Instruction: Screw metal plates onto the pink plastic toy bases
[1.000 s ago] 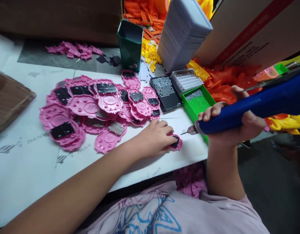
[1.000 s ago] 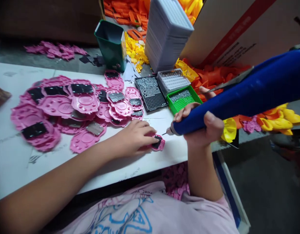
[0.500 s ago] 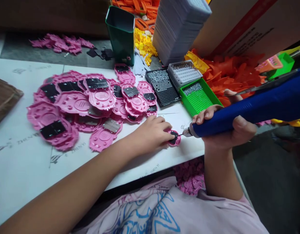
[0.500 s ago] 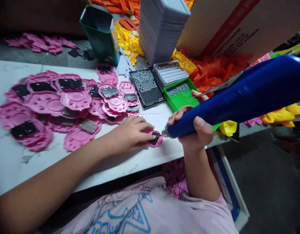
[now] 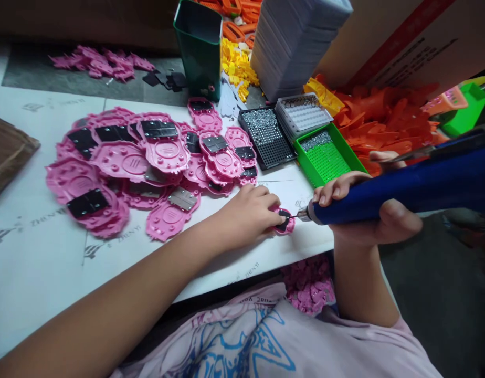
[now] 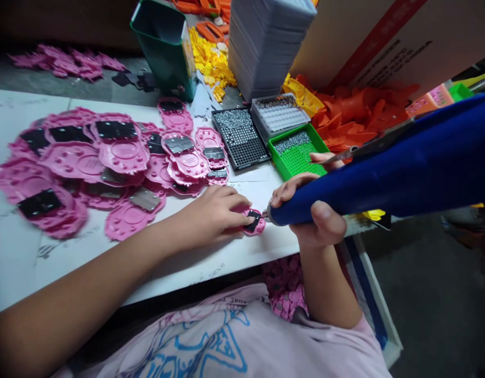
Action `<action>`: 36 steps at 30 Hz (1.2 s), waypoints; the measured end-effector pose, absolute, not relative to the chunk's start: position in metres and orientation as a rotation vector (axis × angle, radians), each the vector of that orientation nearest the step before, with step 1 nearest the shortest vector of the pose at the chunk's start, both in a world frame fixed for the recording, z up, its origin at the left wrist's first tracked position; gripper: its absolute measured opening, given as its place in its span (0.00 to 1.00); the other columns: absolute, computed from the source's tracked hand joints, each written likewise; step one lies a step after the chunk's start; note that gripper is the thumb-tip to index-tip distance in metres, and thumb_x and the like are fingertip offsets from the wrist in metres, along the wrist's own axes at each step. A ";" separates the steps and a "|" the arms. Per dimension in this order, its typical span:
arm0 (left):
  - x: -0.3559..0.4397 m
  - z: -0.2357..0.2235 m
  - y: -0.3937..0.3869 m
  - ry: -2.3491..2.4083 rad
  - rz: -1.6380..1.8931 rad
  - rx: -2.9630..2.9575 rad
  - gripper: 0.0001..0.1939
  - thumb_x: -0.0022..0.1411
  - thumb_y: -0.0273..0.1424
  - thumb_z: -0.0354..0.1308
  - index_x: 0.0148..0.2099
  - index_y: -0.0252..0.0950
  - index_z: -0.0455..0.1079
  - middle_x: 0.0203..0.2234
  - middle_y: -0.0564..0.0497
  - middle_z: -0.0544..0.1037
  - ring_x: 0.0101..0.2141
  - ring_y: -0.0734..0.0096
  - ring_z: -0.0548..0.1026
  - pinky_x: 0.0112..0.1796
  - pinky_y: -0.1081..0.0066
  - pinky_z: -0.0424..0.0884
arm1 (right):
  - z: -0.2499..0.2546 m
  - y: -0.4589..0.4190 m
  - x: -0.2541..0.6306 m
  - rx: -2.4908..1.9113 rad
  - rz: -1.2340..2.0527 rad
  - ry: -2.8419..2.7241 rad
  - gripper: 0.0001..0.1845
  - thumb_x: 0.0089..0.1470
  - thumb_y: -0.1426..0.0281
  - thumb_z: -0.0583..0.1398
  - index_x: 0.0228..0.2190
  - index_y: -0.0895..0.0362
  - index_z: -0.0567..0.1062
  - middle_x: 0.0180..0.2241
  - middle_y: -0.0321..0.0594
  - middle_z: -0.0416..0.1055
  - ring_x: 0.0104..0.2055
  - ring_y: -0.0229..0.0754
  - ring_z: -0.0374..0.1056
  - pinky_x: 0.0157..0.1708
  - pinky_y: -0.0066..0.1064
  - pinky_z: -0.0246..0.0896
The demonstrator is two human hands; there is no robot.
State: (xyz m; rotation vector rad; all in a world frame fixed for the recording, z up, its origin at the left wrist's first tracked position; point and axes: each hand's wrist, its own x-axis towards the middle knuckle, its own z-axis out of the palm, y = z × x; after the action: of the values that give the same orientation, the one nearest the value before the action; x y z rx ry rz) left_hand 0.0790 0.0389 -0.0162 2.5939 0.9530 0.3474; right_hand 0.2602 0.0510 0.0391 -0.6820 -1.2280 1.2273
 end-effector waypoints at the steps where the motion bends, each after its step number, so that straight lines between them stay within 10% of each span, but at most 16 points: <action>1: 0.080 -0.016 0.038 0.959 0.348 2.587 0.10 0.62 0.40 0.56 0.42 0.44 0.75 0.42 0.47 0.74 0.42 0.59 0.67 0.40 0.62 0.57 | 0.039 0.051 0.260 -0.679 1.241 -1.241 0.11 0.40 0.61 0.61 0.27 0.52 0.70 0.20 0.35 0.67 0.20 0.43 0.65 0.21 0.36 0.63; 19: 0.079 -0.008 0.034 0.928 0.231 2.602 0.23 0.56 0.53 0.56 0.39 0.38 0.75 0.33 0.45 0.73 0.33 0.61 0.70 0.32 0.66 0.59 | 0.060 0.107 0.238 -0.797 1.007 -1.136 0.18 0.40 0.60 0.56 0.36 0.50 0.71 0.18 0.31 0.64 0.18 0.39 0.62 0.19 0.32 0.58; 26: 0.081 -0.014 0.032 0.901 0.419 2.639 0.12 0.63 0.31 0.52 0.47 0.37 0.71 0.37 0.45 0.73 0.37 0.61 0.69 0.35 0.65 0.61 | 0.041 0.185 0.204 -0.802 0.914 -1.080 0.15 0.40 0.55 0.58 0.26 0.50 0.61 0.18 0.30 0.60 0.18 0.39 0.61 0.18 0.33 0.56; 36: 0.083 -0.014 0.028 1.017 0.384 2.554 0.13 0.60 0.32 0.54 0.47 0.36 0.71 0.46 0.42 0.71 0.46 0.52 0.65 0.44 0.57 0.59 | 0.027 0.205 0.198 -0.806 0.930 -1.101 0.18 0.39 0.52 0.60 0.26 0.49 0.60 0.17 0.27 0.60 0.18 0.38 0.60 0.20 0.35 0.57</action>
State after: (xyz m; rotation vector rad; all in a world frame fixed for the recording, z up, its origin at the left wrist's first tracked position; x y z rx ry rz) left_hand 0.0828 0.0276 -0.0144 2.5539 1.0170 0.3840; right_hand 0.1981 0.2052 0.0266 -0.8058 -1.1008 0.9305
